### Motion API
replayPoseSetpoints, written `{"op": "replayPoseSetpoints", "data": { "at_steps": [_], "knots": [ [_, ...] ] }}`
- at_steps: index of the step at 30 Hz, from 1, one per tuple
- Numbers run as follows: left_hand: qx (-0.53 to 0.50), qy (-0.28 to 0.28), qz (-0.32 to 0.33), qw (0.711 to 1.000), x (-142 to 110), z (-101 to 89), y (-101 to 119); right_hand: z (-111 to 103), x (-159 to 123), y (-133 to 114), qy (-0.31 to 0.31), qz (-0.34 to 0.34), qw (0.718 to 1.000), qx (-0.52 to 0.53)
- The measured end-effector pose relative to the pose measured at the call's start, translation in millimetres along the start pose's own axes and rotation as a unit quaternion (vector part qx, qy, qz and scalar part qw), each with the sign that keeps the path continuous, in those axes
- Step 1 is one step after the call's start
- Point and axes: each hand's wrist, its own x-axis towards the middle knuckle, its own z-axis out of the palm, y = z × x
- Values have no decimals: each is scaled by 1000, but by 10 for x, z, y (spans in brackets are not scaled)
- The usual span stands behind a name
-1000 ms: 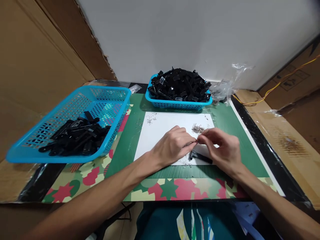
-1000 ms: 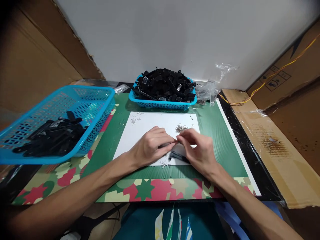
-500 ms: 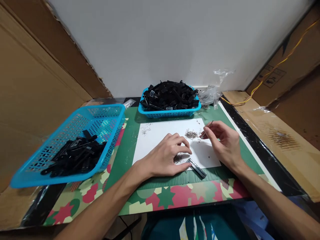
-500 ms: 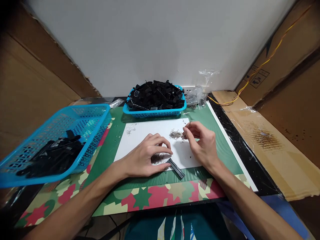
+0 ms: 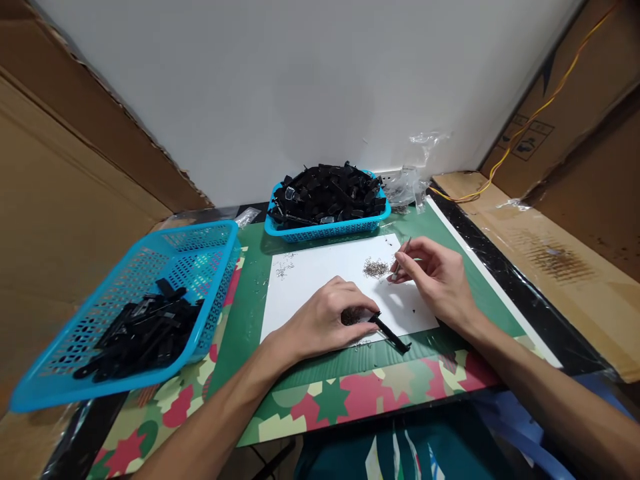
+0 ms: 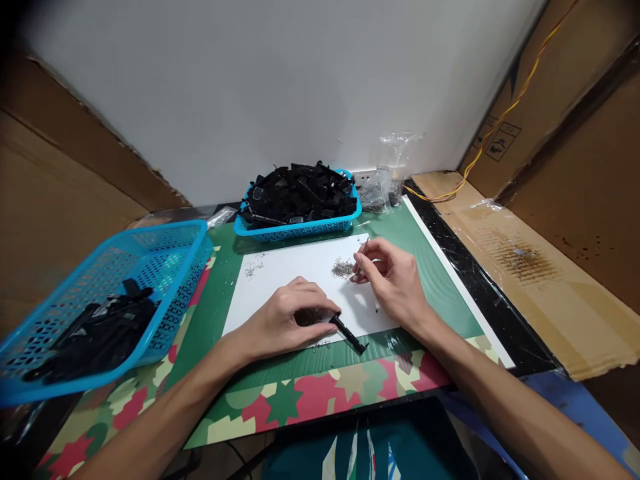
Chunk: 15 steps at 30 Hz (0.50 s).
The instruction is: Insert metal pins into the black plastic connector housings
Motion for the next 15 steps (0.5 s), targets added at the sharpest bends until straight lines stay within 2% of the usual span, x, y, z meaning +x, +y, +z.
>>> {"op": "replayPoseSetpoints", "data": {
  "at_steps": [7, 11, 15],
  "knots": [
    [-22, 70, -48, 996, 23, 40, 15, 34, -68, -56, -8, 0, 1000, 0],
    [-56, 52, -52, 996, 45, 62, 34, 59, -99, -65, -36, 12, 999, 4],
    [-70, 42, -50, 995, 48, 66, 61, 39, -83, -62, -33, 27, 999, 21]
  ]
}}
